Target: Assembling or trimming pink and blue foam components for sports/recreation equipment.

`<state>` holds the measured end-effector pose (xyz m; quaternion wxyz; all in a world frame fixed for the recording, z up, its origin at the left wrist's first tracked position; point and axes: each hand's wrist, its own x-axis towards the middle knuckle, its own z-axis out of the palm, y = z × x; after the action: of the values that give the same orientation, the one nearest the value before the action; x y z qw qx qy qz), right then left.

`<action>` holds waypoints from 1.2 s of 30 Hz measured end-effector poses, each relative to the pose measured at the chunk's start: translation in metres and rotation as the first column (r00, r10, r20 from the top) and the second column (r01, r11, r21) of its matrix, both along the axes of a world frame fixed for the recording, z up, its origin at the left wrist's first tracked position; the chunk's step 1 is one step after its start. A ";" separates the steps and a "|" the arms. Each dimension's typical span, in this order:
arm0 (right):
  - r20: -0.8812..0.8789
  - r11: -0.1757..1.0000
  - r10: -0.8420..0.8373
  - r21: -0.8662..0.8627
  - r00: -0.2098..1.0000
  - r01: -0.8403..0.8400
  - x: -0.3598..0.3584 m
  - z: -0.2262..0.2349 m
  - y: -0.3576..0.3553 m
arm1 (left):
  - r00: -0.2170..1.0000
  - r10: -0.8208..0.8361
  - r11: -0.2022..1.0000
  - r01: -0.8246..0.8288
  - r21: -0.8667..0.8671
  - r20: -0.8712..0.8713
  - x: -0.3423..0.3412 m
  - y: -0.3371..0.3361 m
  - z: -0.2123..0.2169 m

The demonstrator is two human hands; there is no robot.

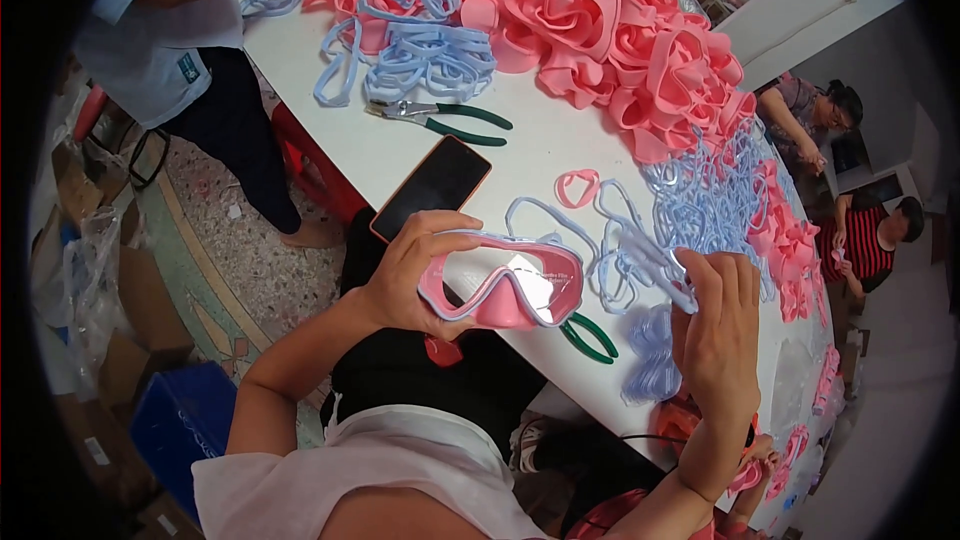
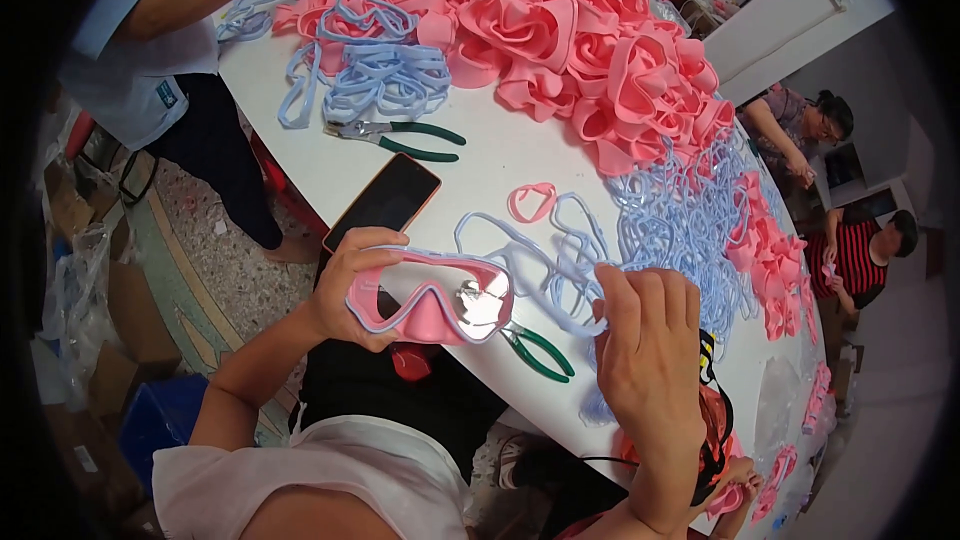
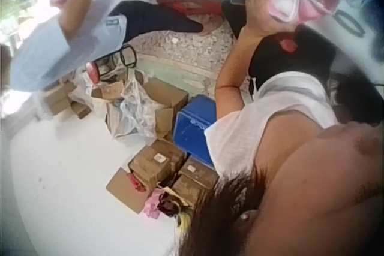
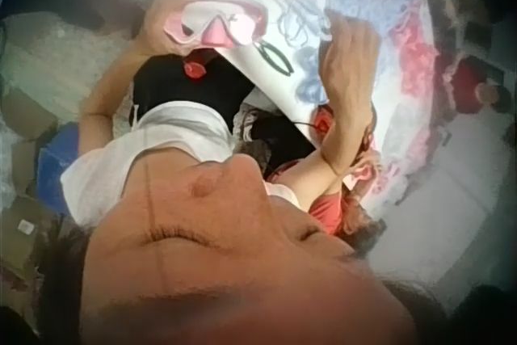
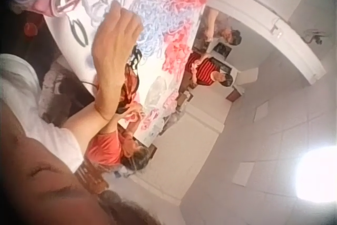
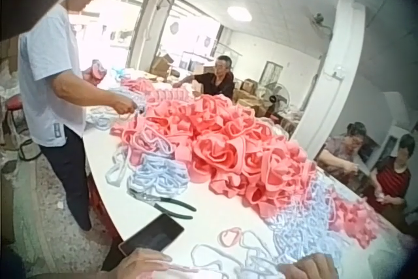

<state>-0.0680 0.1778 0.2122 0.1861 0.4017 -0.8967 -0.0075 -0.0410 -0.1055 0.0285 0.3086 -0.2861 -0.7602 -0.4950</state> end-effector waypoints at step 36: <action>0.270 0.951 0.288 -0.196 0.919 -0.241 0.008 -0.054 -0.019 | 0.914 -0.137 0.977 0.061 -0.203 -0.381 0.004 0.037 -0.001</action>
<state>-0.0597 0.1586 0.1583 0.0807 0.4999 -0.8493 0.1491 -0.0366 -0.0682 0.0273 0.4010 -0.4454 -0.7103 -0.3691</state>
